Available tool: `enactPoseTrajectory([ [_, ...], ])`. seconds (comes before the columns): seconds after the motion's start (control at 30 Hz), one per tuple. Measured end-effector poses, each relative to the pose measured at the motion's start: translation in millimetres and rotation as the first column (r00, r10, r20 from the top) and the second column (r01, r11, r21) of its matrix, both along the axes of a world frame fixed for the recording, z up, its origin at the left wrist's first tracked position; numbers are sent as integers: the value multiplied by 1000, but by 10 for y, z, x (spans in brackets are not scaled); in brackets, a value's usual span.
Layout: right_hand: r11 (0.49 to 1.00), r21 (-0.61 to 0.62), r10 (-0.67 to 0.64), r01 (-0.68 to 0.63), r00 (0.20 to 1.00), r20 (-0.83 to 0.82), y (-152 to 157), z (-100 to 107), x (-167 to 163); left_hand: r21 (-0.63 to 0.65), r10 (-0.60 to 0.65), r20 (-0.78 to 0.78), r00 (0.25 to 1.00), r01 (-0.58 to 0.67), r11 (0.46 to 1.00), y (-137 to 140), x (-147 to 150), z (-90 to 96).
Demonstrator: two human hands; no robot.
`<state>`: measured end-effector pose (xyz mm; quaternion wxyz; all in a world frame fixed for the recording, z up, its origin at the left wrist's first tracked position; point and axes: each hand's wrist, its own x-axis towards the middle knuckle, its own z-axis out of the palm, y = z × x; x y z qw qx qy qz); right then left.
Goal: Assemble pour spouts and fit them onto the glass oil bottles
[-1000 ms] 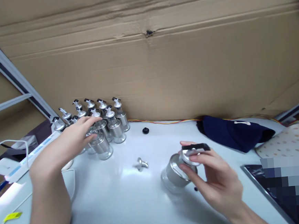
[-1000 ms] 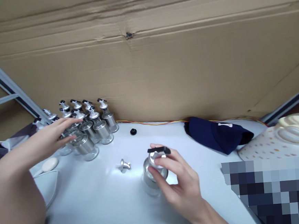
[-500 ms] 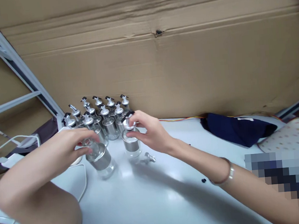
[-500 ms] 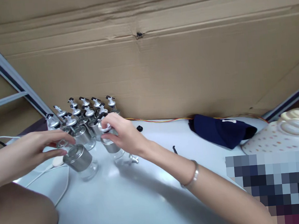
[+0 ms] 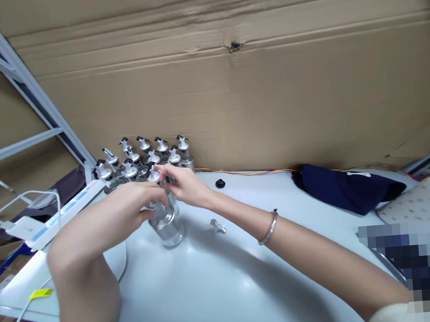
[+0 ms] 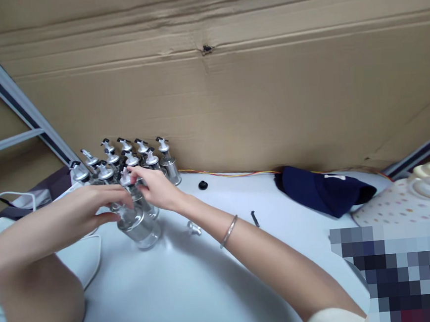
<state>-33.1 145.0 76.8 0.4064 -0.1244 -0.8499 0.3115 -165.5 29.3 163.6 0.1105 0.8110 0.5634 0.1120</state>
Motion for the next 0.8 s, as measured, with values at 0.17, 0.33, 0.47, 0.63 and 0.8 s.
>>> enactPoseTrajectory([
  [0.17, 991, -65, -116, 115, 993, -3, -132, -58, 389, 15, -124, -74, 989, 126, 992, 204, 145, -101],
  [0.33, 968, -104, -227, 230, 973, 35, -380, -161, 967, 68, -105, -118, 987, 114, 991, 386, 122, -201],
  [0.47, 920, -118, -363, 374, 926, 107, -495, -207, 1416, 124, -61, -120, 991, 75, 989, 494, 66, -299],
  [0.63, 832, -174, -513, 526, 850, 117, -525, -269, 1893, 190, 21, -146, 989, 7, 982, 527, 169, -397],
  [0.8, 780, -140, -600, 609, 793, 108, -534, -384, 2159, 279, 20, -229, 973, 46, 959, 382, 350, -415],
])
